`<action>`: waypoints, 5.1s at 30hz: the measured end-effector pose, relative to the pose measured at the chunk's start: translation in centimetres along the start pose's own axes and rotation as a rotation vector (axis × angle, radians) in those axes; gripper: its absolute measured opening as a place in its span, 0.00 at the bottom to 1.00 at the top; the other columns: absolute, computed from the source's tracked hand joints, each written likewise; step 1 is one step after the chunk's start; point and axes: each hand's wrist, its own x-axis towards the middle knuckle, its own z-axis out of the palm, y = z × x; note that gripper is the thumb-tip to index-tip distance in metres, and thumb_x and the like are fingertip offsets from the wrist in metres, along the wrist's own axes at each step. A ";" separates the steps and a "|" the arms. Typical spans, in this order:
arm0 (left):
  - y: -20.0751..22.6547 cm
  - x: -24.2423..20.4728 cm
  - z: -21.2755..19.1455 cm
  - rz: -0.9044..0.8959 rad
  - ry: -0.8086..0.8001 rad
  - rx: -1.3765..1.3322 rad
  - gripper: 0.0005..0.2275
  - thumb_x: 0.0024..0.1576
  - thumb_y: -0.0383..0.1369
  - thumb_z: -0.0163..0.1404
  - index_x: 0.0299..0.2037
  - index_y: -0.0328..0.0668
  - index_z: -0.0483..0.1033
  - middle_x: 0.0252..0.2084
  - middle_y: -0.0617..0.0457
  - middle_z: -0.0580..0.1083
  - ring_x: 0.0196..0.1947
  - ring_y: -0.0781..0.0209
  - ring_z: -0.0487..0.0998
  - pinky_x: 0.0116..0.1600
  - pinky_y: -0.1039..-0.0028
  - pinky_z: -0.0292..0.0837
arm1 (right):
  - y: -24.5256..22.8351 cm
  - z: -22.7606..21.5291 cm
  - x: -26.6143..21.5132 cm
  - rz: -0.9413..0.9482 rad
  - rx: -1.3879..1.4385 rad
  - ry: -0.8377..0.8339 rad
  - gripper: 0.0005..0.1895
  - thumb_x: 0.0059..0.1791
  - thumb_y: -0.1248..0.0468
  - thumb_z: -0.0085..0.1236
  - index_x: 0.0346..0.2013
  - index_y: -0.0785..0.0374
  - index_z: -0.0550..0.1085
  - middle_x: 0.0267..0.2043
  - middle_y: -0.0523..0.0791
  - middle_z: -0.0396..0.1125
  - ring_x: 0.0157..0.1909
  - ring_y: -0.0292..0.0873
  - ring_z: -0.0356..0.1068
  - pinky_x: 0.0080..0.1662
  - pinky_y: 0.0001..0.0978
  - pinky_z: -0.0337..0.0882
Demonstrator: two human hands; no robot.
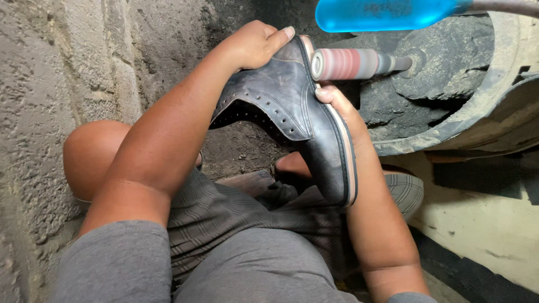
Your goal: The person holds a black leather boot against a rotating buffing wheel, moving the boot to grind and smooth the sole and heel edges. The person rotates the boot to treat different sections of the sole perimeter.
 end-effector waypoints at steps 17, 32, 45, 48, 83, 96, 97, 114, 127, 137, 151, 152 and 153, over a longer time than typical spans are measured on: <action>1.5 -2.4 1.8 0.009 -0.008 0.063 0.27 0.66 0.58 0.37 0.20 0.50 0.62 0.19 0.60 0.60 0.24 0.63 0.62 0.33 0.63 0.57 | 0.4 1.6 -2.3 0.021 0.329 0.064 0.40 0.41 0.58 0.51 0.69 0.58 0.62 0.60 0.53 0.65 0.55 0.54 0.67 0.48 0.66 0.70; 4.1 -6.0 2.2 -0.016 -0.013 0.115 0.26 0.65 0.58 0.35 0.24 0.50 0.67 0.23 0.55 0.68 0.29 0.53 0.72 0.38 0.60 0.63 | 4.1 -0.2 -3.2 -0.066 0.267 0.213 0.37 0.43 0.59 0.51 0.67 0.67 0.65 0.56 0.52 0.69 0.53 0.46 0.71 0.53 0.38 0.72; 6.0 -9.1 2.2 -0.058 0.007 0.055 0.21 0.60 0.53 0.37 0.48 0.59 0.82 0.41 0.50 0.81 0.50 0.45 0.81 0.52 0.56 0.76 | 3.0 1.5 -5.3 -0.098 0.009 0.304 0.47 0.41 0.57 0.59 0.73 0.71 0.57 0.62 0.67 0.63 0.61 0.60 0.64 0.67 0.56 0.62; 4.4 -6.6 2.2 -0.059 0.035 0.072 0.24 0.66 0.56 0.33 0.23 0.52 0.66 0.24 0.55 0.72 0.29 0.54 0.74 0.37 0.59 0.63 | 5.8 -3.6 -1.1 -0.149 -0.078 0.156 0.37 0.42 0.56 0.51 0.66 0.65 0.67 0.62 0.44 0.67 0.61 0.38 0.66 0.60 0.30 0.67; 5.5 -8.8 3.4 0.017 0.088 0.183 0.23 0.65 0.55 0.33 0.25 0.53 0.68 0.26 0.52 0.73 0.35 0.42 0.76 0.42 0.55 0.66 | 8.4 -3.9 -3.7 -0.185 0.071 0.141 0.42 0.43 0.63 0.54 0.74 0.62 0.60 0.57 0.52 0.70 0.53 0.41 0.70 0.55 0.31 0.70; 3.1 -7.1 3.3 -0.038 0.096 0.121 0.25 0.67 0.53 0.33 0.21 0.49 0.63 0.23 0.52 0.68 0.28 0.52 0.70 0.36 0.57 0.61 | 7.1 -3.7 -0.9 -0.070 -0.121 0.151 0.42 0.44 0.59 0.59 0.73 0.57 0.60 0.63 0.44 0.67 0.59 0.37 0.67 0.60 0.29 0.68; 2.5 -6.2 3.1 -0.039 0.094 0.117 0.25 0.67 0.53 0.33 0.21 0.49 0.63 0.23 0.52 0.68 0.28 0.52 0.70 0.36 0.57 0.61 | 6.3 -3.8 -0.2 -0.067 -0.123 0.153 0.42 0.44 0.59 0.59 0.73 0.57 0.60 0.63 0.44 0.67 0.59 0.37 0.67 0.60 0.29 0.68; 1.8 -1.2 0.8 -0.034 0.054 0.046 0.27 0.70 0.52 0.37 0.18 0.52 0.51 0.19 0.60 0.54 0.23 0.63 0.57 0.32 0.61 0.51 | 2.0 -3.5 1.8 -0.040 -0.259 0.251 0.11 0.48 0.54 0.56 0.39 0.55 0.73 0.42 0.36 0.66 0.46 0.31 0.64 0.50 0.24 0.63; 4.0 -5.2 2.5 -0.061 0.030 0.103 0.25 0.69 0.53 0.33 0.20 0.52 0.51 0.20 0.59 0.55 0.25 0.58 0.59 0.33 0.61 0.56 | 3.8 -3.0 -1.5 -0.043 -0.319 0.245 0.24 0.48 0.55 0.53 0.58 0.55 0.74 0.51 0.36 0.68 0.51 0.30 0.65 0.54 0.22 0.63; 4.6 -6.9 3.4 -0.003 0.068 0.166 0.25 0.68 0.52 0.31 0.21 0.49 0.57 0.22 0.53 0.64 0.27 0.49 0.68 0.37 0.57 0.60 | 6.1 -3.2 -2.7 -0.124 -0.217 0.249 0.33 0.47 0.59 0.55 0.68 0.57 0.68 0.59 0.38 0.67 0.57 0.32 0.64 0.60 0.22 0.62; 5.8 -8.4 3.9 -0.004 0.110 0.237 0.25 0.66 0.52 0.30 0.23 0.48 0.66 0.29 0.45 0.75 0.35 0.36 0.75 0.41 0.52 0.65 | 9.4 -4.6 -2.9 -0.180 -0.001 0.173 0.37 0.48 0.64 0.57 0.73 0.57 0.63 0.47 0.43 0.71 0.43 0.32 0.68 0.48 0.22 0.70; 5.9 -8.6 3.9 -0.006 0.110 0.236 0.24 0.66 0.52 0.30 0.23 0.48 0.65 0.27 0.46 0.74 0.34 0.37 0.74 0.41 0.52 0.64 | 9.4 -4.5 -3.0 -0.204 -0.003 0.162 0.38 0.48 0.65 0.57 0.73 0.59 0.62 0.52 0.44 0.71 0.48 0.33 0.68 0.52 0.24 0.69; 6.0 -8.7 3.9 -0.006 0.110 0.235 0.24 0.66 0.52 0.30 0.23 0.48 0.64 0.26 0.46 0.73 0.34 0.37 0.74 0.41 0.53 0.64 | 9.4 -4.5 -3.1 -0.229 -0.005 0.153 0.39 0.47 0.65 0.57 0.74 0.61 0.61 0.56 0.45 0.70 0.52 0.35 0.68 0.57 0.25 0.69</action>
